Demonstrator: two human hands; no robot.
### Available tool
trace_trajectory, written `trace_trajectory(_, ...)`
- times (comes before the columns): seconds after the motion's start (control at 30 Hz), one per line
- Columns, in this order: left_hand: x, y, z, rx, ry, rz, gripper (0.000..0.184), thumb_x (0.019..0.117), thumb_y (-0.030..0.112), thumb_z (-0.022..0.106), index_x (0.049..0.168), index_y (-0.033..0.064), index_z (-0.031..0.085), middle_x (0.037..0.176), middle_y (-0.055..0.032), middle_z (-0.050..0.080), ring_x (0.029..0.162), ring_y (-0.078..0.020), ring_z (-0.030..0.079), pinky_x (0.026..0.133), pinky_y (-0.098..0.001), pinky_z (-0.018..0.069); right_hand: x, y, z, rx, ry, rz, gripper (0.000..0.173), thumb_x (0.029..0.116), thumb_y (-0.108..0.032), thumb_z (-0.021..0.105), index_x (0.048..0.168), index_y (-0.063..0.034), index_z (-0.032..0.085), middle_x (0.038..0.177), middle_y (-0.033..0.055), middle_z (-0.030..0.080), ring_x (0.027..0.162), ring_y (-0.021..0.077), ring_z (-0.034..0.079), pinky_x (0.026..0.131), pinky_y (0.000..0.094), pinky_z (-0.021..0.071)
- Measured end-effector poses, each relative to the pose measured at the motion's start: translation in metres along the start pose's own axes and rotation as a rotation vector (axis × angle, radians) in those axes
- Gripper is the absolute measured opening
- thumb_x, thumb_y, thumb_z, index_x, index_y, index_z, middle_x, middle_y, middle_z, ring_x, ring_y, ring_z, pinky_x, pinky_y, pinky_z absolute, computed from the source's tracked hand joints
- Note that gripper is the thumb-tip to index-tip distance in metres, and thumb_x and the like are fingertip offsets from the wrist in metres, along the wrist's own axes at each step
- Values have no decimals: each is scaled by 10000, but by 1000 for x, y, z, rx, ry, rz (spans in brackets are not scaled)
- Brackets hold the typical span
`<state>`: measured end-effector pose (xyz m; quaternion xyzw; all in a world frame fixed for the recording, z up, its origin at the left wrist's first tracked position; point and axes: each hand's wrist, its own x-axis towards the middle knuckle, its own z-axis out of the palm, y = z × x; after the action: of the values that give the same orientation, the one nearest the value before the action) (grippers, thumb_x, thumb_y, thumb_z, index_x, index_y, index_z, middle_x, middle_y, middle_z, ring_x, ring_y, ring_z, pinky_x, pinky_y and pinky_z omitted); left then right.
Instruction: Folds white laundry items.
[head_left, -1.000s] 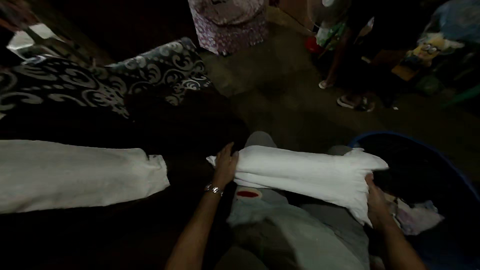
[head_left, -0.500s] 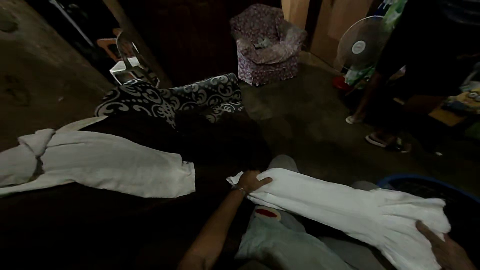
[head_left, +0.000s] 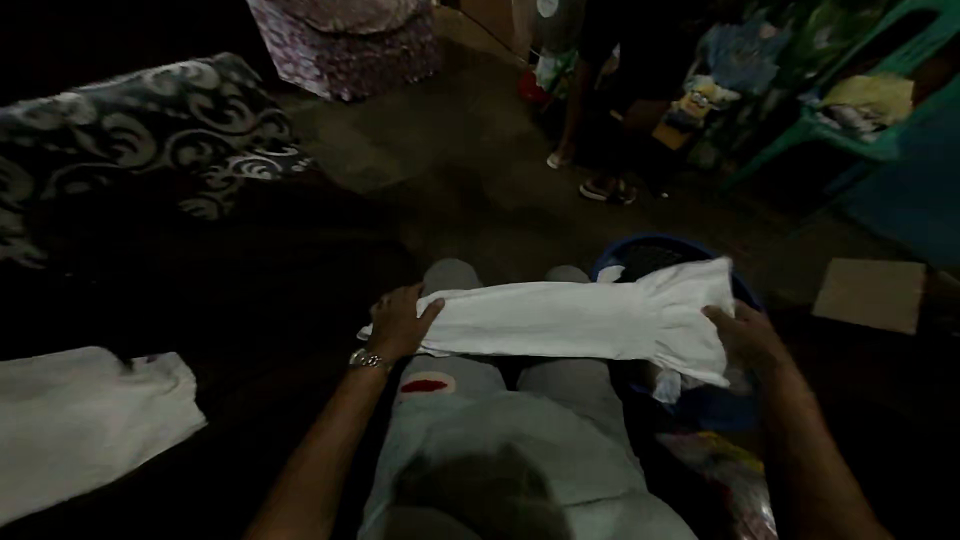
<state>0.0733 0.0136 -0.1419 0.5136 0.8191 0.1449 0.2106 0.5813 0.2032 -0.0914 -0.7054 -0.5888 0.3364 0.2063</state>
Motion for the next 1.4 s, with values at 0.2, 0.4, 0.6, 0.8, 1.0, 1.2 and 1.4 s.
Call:
trace_trajectory(0.2,-24,5,0,-154,449,124,450,1047,293,524,1328,-54,582,1404,-287,536,1332,-486,469,1097,-666,344,-8,-6,-1,36,48,-11,448,1053,-257,573,1409,10,516,1239,240,627,1064,279,634,940,489,517)
trace_trajectory(0.4,-45,80,44,-90,182,635,468,1050,349,514,1402,54,599,1527,-175,497,1448,-368,421,1193,-547,319,-20,-50,-22,-107,-65,-70,381,1063,-238,556,1354,7,533,1047,168,628,832,195,610,771,408,541)
trace_trajectory(0.6,-25,163,97,38,-304,766,751,972,387,659,1596,113,344,1689,-164,207,1559,-408,142,1209,-664,134,-48,-113,-25,-200,-219,-220,316,1057,-195,570,1311,-8,573,993,148,660,829,183,643,786,413,556)
trace_trajectory(0.8,-36,185,111,134,-455,744,711,987,411,622,1526,-5,414,1679,-192,215,1575,-378,70,1224,-665,11,-81,-175,21,14,-432,-338,211,1014,-96,614,1215,-33,605,853,28,664,674,41,608,626,225,538)
trace_trajectory(1.0,-68,159,93,-38,-516,740,529,1047,370,544,1378,-43,556,1338,-275,605,1296,-389,566,1108,-547,413,-85,-203,130,23,-675,-445,320,1023,-137,608,1310,1,570,958,130,667,769,152,642,715,343,564)
trace_trajectory(1.2,-61,148,72,-18,-760,747,528,1043,349,572,1306,-109,565,1302,-314,591,1279,-444,546,1095,-565,406,-90,-189,199,-192,-825,-487,438,1089,-306,501,1367,32,513,1026,191,673,840,241,692,817,407,583)
trace_trajectory(1.4,-76,80,32,-362,-885,785,486,1024,250,617,1461,48,542,1467,-174,561,1364,-302,537,1152,-490,399,-57,-149,194,-422,-240,-1015,424,990,-373,640,1286,-72,677,1263,214,635,1209,422,579,1009,595,474)
